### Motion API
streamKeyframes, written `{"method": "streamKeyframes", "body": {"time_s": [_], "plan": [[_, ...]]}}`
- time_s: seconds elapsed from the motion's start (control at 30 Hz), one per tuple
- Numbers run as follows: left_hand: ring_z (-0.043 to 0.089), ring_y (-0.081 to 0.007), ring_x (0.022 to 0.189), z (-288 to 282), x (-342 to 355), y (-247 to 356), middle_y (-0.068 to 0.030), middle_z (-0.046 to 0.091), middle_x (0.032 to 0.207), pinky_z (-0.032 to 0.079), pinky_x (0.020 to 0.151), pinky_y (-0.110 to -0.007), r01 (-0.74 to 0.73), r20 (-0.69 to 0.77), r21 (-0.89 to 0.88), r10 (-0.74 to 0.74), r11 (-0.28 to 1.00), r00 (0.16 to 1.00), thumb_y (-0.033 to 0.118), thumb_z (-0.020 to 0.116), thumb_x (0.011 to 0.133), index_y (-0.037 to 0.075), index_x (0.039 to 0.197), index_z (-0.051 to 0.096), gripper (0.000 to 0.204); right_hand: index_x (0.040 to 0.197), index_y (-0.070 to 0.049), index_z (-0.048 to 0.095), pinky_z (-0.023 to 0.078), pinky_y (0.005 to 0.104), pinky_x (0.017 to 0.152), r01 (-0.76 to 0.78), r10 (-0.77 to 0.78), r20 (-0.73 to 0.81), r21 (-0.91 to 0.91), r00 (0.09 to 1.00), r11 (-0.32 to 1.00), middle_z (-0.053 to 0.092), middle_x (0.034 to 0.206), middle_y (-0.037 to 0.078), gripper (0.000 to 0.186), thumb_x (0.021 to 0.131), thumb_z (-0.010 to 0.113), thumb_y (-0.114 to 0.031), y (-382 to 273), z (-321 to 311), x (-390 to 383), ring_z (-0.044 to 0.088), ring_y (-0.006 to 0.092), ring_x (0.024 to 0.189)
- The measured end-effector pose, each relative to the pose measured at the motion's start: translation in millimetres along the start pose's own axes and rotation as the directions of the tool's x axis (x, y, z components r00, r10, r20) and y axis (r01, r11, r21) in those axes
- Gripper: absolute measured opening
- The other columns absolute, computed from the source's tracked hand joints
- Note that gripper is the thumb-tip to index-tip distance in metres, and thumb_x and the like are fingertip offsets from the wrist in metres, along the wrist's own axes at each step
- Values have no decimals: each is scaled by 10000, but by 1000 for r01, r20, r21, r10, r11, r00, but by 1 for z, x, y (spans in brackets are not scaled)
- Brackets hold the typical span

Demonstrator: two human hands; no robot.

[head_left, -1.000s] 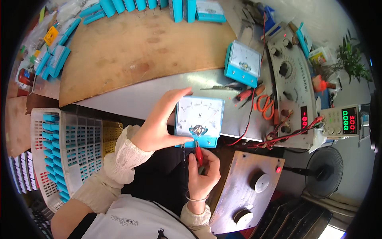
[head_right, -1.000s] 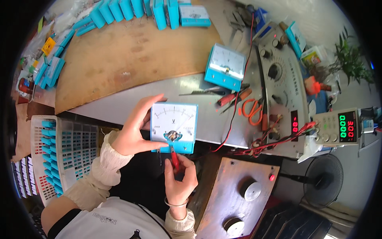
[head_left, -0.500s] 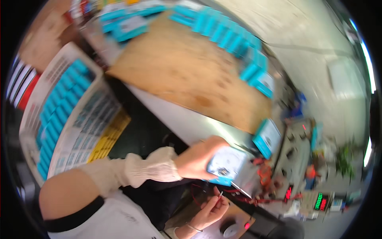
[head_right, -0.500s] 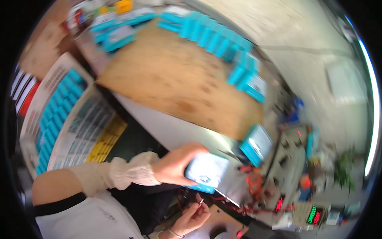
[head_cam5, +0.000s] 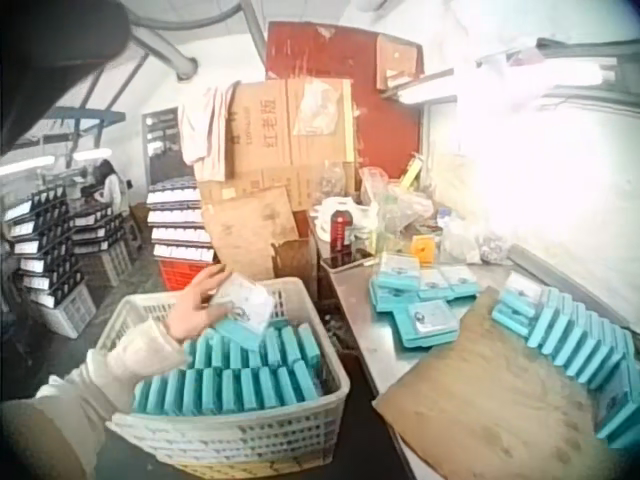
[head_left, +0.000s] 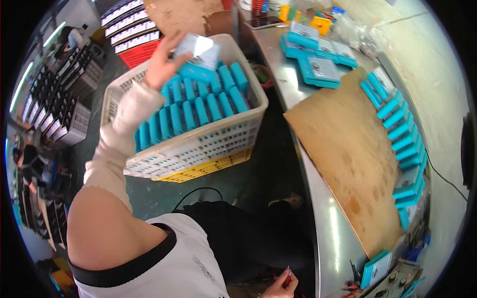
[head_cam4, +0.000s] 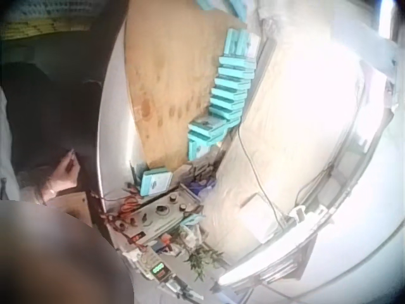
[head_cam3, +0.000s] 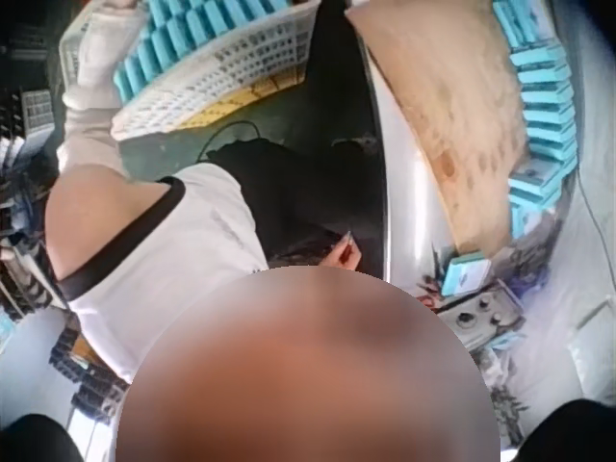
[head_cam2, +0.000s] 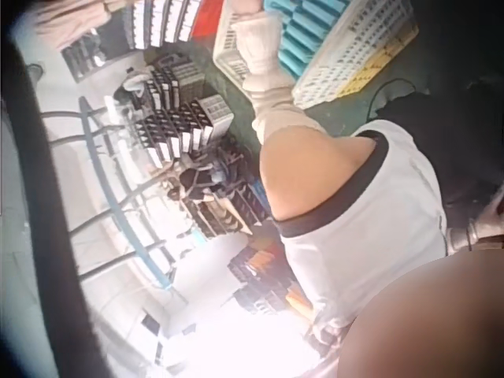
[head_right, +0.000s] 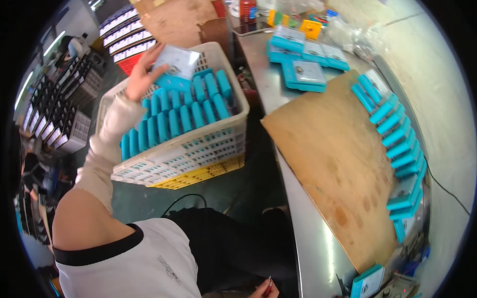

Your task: The recorder tests a series of analog voltmeters by placing them on a testing jig and connecting them to power supply probes.

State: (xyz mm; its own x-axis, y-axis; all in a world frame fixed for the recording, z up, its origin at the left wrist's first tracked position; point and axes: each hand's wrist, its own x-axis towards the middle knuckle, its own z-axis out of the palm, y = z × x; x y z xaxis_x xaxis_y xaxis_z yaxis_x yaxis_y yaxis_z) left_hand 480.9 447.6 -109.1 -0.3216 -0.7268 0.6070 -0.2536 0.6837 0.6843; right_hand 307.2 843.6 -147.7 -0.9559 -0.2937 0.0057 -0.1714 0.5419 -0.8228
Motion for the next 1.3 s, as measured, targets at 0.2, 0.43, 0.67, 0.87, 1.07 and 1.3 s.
{"method": "streamKeyframes", "body": {"time_s": [0.2,0.43,0.67,0.87,1.07,1.3], "plan": [[606,-348,1202,-196,57,-148,-253,622,1280,486,999,-404,226,-96,775,-243,590,965,352,717,848,59,1385,575,627,897,58,714,592,324,649,135,-160,-73,-262,984,956,727,796,136,157,885,780,-84,31,-23,-3,684,195,675],[665,-365,1095,-267,9,-260,-225,675,1221,516,956,-393,475,-39,832,-823,288,566,407,800,740,61,1301,644,677,928,52,718,595,324,658,76,-99,-75,-265,992,961,735,830,143,175,887,781,-106,48,-28,-5,701,201,704],[670,-308,1061,-239,-28,-202,-175,687,1199,518,933,-367,771,-86,562,-906,300,415,320,778,765,76,1268,673,569,935,50,717,596,329,642,136,-145,-8,-286,989,948,735,823,150,185,893,778,-119,56,-24,-13,702,203,687],[674,-258,1032,-200,-49,-132,-133,697,1181,520,912,-345,923,-149,310,-947,228,284,246,759,785,89,1239,699,484,924,51,711,592,336,651,131,-149,-35,-316,988,940,730,813,145,195,895,778,-130,63,-23,-16,698,203,697],[678,-209,1003,-185,-77,-95,-90,707,1162,522,892,-324,978,-159,132,-971,160,180,172,740,806,102,1211,724,411,942,49,715,596,337,677,131,-142,-24,-265,990,955,740,843,147,189,896,776,-124,59,-15,-12,709,206,737],[672,-197,1013,-186,-94,-86,-67,705,1154,529,884,-346,904,-127,206,-906,373,403,221,732,850,136,1186,745,347,945,56,713,599,330,685,128,-141,-28,-278,990,952,742,849,153,198,897,776,-125,63,-17,-8,709,210,731]]}}
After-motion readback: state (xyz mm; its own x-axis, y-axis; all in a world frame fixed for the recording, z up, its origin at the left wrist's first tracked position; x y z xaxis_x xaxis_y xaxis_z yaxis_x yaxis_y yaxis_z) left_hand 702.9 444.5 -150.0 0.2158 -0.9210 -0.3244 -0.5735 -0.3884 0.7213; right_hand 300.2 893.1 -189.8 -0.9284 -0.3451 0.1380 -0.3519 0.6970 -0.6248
